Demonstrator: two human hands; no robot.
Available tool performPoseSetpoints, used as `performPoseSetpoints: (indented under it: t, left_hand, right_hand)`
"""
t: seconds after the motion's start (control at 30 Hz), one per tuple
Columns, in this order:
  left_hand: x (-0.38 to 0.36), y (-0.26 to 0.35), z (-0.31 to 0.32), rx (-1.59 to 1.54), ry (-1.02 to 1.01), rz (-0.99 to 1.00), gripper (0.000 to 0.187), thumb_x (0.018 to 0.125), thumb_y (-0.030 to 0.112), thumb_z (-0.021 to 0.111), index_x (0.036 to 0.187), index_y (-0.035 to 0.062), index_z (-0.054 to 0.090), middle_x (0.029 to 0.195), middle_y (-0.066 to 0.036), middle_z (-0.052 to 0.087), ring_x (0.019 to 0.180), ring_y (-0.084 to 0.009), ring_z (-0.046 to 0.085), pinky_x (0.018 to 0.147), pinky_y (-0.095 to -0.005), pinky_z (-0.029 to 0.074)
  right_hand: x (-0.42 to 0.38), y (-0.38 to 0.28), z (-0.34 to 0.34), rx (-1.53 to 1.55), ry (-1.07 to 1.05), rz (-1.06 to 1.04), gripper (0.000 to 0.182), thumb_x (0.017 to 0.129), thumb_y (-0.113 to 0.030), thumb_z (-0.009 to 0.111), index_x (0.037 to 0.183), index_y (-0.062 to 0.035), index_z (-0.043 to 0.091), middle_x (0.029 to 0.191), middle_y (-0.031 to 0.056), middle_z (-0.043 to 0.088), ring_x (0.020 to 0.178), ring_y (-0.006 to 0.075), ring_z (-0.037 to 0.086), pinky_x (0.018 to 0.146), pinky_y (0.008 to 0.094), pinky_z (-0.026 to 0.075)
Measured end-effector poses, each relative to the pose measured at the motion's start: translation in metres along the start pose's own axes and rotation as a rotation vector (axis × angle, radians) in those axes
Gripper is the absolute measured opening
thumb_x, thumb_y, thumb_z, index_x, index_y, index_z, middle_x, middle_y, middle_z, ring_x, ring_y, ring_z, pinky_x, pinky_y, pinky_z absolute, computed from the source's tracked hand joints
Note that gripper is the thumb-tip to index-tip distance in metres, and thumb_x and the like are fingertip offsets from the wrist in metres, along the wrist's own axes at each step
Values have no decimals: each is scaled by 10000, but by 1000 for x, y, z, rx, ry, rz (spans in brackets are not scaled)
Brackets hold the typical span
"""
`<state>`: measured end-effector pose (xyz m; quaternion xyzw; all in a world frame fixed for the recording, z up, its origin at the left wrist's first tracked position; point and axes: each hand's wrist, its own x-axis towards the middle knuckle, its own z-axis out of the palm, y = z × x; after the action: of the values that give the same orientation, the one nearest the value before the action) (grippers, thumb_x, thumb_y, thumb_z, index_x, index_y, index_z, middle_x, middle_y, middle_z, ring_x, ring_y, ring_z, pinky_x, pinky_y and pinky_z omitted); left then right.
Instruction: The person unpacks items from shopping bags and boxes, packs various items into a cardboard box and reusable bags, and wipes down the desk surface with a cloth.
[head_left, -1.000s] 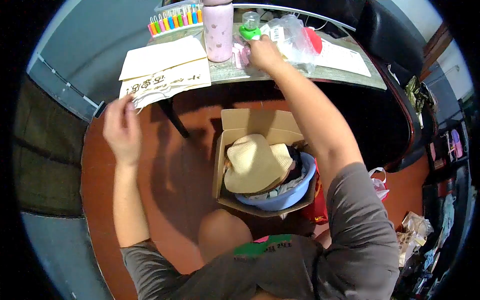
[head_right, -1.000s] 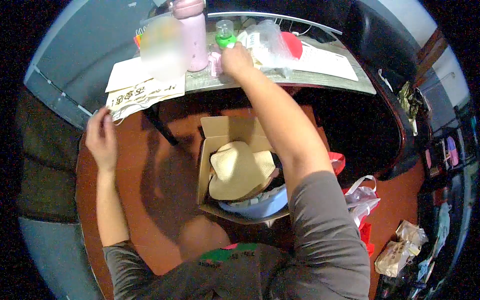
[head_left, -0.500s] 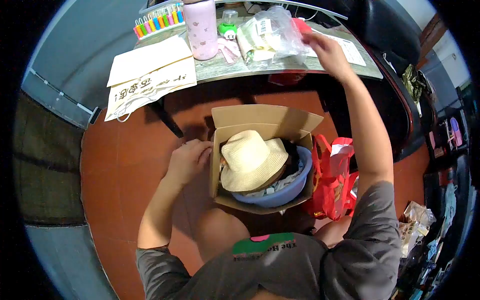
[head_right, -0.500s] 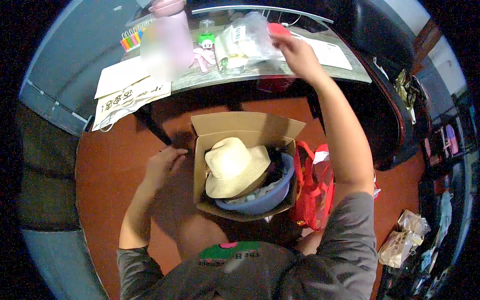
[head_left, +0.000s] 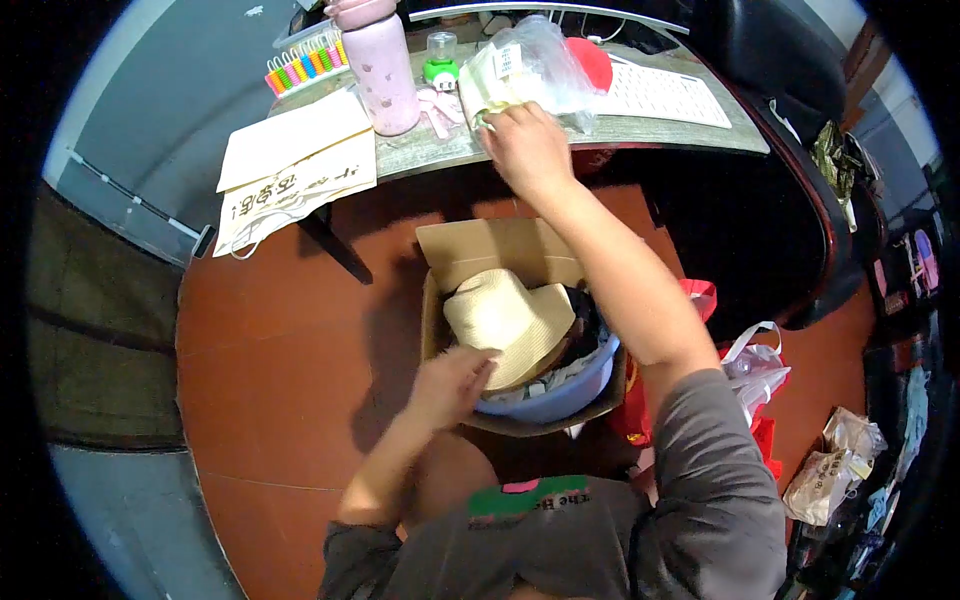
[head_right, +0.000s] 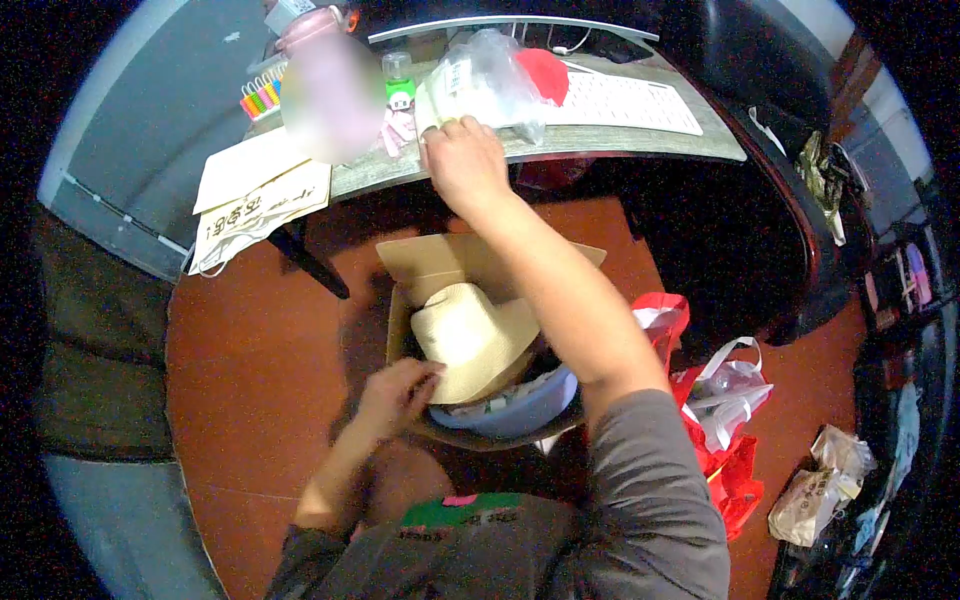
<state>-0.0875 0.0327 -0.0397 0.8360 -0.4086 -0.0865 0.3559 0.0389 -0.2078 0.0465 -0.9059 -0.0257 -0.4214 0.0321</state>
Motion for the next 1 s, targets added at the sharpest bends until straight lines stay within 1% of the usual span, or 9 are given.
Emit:
performPoseSetpoints:
  t: [0.07,0.17,0.3,0.43,0.53,0.63,0.83,0.93,1.0]
  left_hand:
    - [-5,13,16,-89,37,50,159,818,169,568,965,122,607,796,-90,597,730,-288,591,622,-369,482]
    - [-13,7,25,-103,38,90,166,823,177,564,973,121,608,803,-90,599,731,-289,588,634,-371,477]
    - [-17,-10,30,-52,6,61,157,823,156,578,963,97,618,840,-113,619,759,-277,613,655,-353,495]
    - [-18,-20,38,-56,-30,66,169,832,179,563,966,93,617,856,-114,625,773,-282,614,665,-360,493]
    - [-21,-25,43,-62,-19,114,178,830,182,563,972,89,617,866,-114,627,770,-289,612,665,-358,494]
    - [-22,-20,37,-66,-33,98,177,829,181,564,968,88,622,872,-111,631,772,-291,612,665,-355,494]
    - [-24,-17,34,-103,-16,76,170,829,177,561,958,90,629,866,-109,634,772,-291,614,665,-357,493]
    - [-25,-18,37,-103,-10,79,176,832,179,554,964,89,629,871,-112,635,777,-292,614,673,-357,493]
    - [-25,-14,35,-117,-31,52,179,834,181,550,966,90,630,882,-112,636,785,-291,615,682,-357,494]
  right_hand:
    - [18,-5,17,-204,-248,173,293,728,-363,646,773,-74,670,796,117,631,785,289,596,703,392,473]
    - [22,4,37,-108,-295,377,358,686,-407,666,763,-58,676,799,150,639,768,295,614,710,390,479]
    - [20,25,41,253,-435,547,320,682,-312,646,820,-25,664,805,196,641,786,323,627,742,401,475]
    - [6,28,41,389,-205,632,358,664,-206,679,960,-13,622,784,179,637,759,319,617,730,402,469]
    - [-5,26,49,415,-55,554,351,710,-210,681,994,-12,619,747,137,624,695,262,604,676,347,473]
    - [-7,19,47,363,-15,441,301,710,-117,657,990,-14,614,840,173,600,846,335,567,776,391,443]
    - [-10,26,59,243,19,279,334,789,-171,566,1101,-52,565,929,187,578,878,331,547,820,409,413]
    - [-9,20,57,192,-5,308,299,796,-161,538,1070,-44,564,926,185,582,905,341,537,830,431,401]
    - [-7,14,63,102,55,308,218,773,-126,521,962,-42,587,896,169,578,894,314,535,810,422,402]
